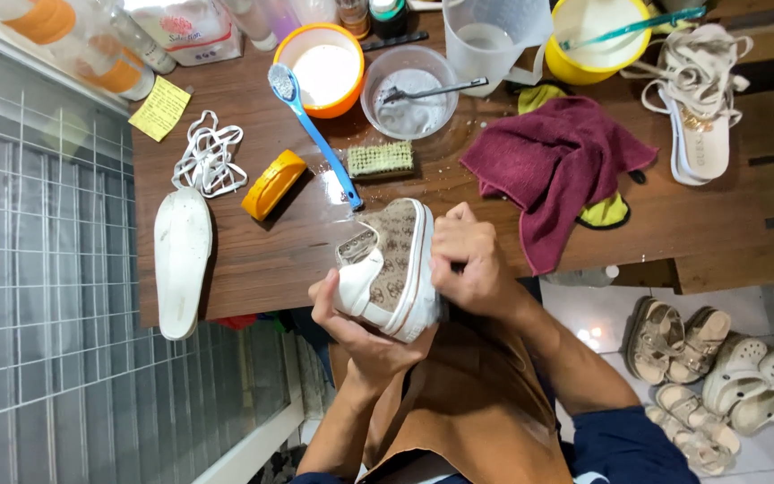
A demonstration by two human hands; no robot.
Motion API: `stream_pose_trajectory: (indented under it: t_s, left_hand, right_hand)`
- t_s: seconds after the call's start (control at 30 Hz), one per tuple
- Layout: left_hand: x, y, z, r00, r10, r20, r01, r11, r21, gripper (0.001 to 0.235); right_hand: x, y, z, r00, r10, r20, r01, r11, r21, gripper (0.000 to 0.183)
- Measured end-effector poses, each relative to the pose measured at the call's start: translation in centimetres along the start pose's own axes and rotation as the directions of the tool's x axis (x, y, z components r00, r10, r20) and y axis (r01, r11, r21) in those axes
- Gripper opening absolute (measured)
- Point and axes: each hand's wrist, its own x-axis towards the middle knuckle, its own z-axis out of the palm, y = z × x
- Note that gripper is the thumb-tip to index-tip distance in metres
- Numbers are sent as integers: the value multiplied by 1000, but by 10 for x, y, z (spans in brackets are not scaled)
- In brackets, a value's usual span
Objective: The person scrubs a patterned sneaker with a small brush, focusing on the white rubber sole and the upper fabric. They repeatedly dip the brush into a bowl of soapy water and wipe the shoe with a maroon cloth to remove dirt and foam.
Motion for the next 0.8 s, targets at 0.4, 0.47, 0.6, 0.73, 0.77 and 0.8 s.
stream_pose_trajectory:
  t_s: [0.4,0.47,0.6,0.73,0.77,0.8]
  left_hand:
    - [1,5,-5,999,30,16,-31,999,27,111]
    - [-2,1,-7,999,35,14,-35,999,34,113]
    - [1,0,-4,1000,19,-2,-19,1000,13,113]
    - [3,0,-2,999,42,4,-42,999,-8,116]
    - [2,-2,-1,999,51,3,-51,999,-8,117]
    - [-1,0,-5,999,46,13,-46,999,0,118]
  right_hand:
    - [-16,60,-8,999,-20,-33,12,976,-219,39]
    - [-18,30,-1,1000,-3,-21,1,994,-108,41]
    - [-25,40,3,999,39,-13,-40,999,-17,41]
    - [-13,33,-6,998,-28,-63,16,983,-185,39]
    - [-12,23,-4,998,-16,-63,8,991,-132,40]
    - [-16,10,1,998,12,-61,-16,997,-70,41]
